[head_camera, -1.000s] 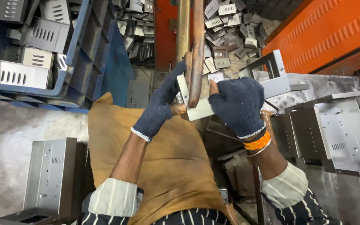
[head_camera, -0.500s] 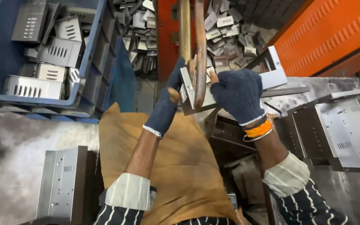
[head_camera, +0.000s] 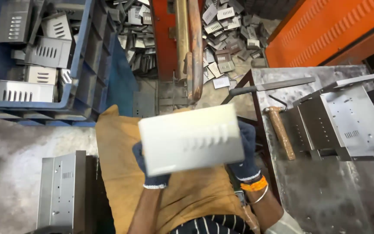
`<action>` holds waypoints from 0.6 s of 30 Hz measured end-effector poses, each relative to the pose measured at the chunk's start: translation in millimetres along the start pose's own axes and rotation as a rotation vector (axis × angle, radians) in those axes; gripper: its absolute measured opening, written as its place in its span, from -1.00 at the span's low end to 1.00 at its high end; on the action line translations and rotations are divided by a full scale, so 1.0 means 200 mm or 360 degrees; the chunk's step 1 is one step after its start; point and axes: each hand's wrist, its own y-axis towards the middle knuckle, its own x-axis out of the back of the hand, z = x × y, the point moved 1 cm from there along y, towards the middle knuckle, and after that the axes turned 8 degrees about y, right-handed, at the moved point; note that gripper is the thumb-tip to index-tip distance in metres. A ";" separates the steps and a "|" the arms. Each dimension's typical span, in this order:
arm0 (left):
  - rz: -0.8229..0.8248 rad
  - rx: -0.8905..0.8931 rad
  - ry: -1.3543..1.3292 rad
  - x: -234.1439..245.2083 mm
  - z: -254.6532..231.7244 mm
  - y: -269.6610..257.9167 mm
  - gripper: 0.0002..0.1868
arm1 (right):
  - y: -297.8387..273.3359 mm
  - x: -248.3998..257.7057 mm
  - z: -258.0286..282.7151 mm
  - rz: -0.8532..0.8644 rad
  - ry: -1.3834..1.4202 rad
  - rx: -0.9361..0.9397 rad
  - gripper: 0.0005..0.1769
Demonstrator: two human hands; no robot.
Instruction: Spot welding various metal components and using a hammer to straighten or secure them at a workstation.
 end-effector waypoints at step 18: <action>0.0801 -0.1413 0.1928 -0.37 -0.95 0.57 -0.55 | 0.33 -0.24 0.08 0.0350 0.0168 0.0305 0.03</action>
